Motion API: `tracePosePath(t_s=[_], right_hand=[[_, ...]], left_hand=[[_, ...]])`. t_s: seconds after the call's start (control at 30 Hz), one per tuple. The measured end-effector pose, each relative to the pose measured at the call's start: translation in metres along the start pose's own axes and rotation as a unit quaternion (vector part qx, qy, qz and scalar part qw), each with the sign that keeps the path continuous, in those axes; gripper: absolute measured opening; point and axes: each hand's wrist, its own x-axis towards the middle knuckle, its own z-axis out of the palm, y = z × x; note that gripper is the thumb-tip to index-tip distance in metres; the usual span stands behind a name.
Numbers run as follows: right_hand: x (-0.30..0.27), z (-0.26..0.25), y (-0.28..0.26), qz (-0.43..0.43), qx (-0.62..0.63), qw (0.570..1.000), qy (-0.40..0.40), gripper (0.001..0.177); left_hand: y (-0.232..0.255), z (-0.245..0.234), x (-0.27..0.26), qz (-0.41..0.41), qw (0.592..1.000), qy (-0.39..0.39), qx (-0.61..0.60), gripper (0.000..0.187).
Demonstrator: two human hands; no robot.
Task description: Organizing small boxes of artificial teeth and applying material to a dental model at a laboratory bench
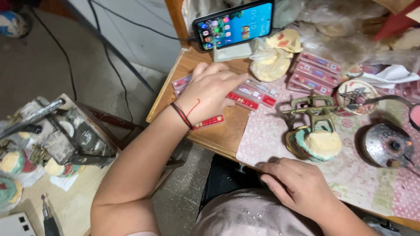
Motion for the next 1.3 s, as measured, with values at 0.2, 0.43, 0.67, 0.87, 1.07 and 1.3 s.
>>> tracePosePath(t_s=[0.2,0.43,0.67,0.87,1.07,1.3], right_hand=[[0.000,-0.003,0.003,-0.013,0.003,1.000,0.006,0.022],[-0.004,-0.001,0.006,-0.018,0.000,1.000,0.005,0.022],[-0.003,-0.001,0.005,-0.016,0.001,1.000,0.003,0.023],[-0.003,0.000,0.004,-0.018,-0.002,1.000,0.005,0.022],[-0.002,0.000,0.003,-0.020,-0.006,1.000,0.003,0.022],[-0.006,0.005,0.003,-0.015,-0.024,1.000,0.002,0.023]], left_hand=[[-0.002,-0.030,-0.010,-0.020,1.000,0.008,0.004,0.050],[-0.013,-0.035,-0.005,-0.103,0.991,0.071,0.050,0.054],[-0.008,-0.005,0.013,-0.126,0.976,0.106,0.145,0.044],[-0.010,0.007,0.018,-0.138,0.981,0.052,0.129,0.059],[-0.029,-0.038,-0.009,-0.201,0.977,0.047,0.051,0.046],[-0.073,-0.045,-0.063,-0.225,0.974,0.021,-0.002,0.023]])
